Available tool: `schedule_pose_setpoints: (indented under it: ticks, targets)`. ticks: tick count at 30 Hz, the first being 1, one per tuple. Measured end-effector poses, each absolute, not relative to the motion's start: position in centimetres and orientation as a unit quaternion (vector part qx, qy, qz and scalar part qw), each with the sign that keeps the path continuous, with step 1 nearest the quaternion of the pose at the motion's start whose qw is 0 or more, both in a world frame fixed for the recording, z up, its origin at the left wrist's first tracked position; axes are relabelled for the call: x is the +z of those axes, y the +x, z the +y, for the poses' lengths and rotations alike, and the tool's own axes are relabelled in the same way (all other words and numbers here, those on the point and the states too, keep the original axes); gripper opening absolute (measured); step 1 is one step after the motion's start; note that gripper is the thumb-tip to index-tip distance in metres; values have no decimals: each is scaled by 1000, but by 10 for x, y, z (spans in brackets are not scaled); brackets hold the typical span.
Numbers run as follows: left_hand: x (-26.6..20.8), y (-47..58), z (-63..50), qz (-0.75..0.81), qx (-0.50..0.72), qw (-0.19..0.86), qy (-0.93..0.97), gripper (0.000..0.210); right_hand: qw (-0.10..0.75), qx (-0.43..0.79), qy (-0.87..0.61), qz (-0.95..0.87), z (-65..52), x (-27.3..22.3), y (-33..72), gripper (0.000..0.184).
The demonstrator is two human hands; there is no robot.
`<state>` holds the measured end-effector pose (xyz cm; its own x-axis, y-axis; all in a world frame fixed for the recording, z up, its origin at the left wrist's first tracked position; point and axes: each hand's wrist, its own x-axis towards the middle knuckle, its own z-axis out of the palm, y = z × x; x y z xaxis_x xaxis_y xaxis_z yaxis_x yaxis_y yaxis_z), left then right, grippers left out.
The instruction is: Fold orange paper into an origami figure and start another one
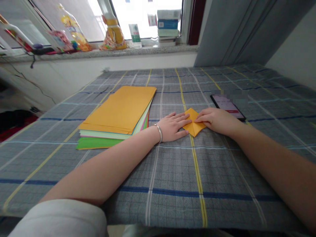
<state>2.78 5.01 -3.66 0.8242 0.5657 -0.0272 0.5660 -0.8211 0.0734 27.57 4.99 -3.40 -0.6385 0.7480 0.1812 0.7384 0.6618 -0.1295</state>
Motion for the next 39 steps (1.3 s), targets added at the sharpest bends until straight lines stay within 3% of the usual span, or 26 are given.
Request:
schedule_pose_setpoints:
  ticks: [8, 13, 18, 23, 26, 31, 34, 39]
  targets:
    - [-35, 22, 49, 312, 13, 18, 950, 48, 45, 12, -427, -903, 51, -23, 296, 31]
    - [-30, 21, 38, 337, 26, -41, 940, 56, 12, 22, -462, -886, 48, -23, 294, 29]
    - [-25, 24, 32, 399, 43, -97, 911, 50, -9, 13, -492, -870, 48, -25, 293, 27]
    - [-28, 24, 38, 417, 61, -113, 900, 39, 63, 3, -603, -795, 43, -30, 283, 17]
    - [-30, 22, 41, 425, 75, -111, 895, 36, 127, 60, -635, -760, 42, -35, 275, 27]
    - [-30, 20, 43, 445, 74, -124, 884, 37, 148, 140, -637, -743, 45, -38, 274, 34]
    - [-30, 20, 43, 457, 96, -138, 873, 35, 183, 245, -643, -702, 46, -38, 275, 24]
    - [-33, 20, 41, 391, 168, -134, 895, 43, 312, 459, -659, -508, 40, -31, 261, 7]
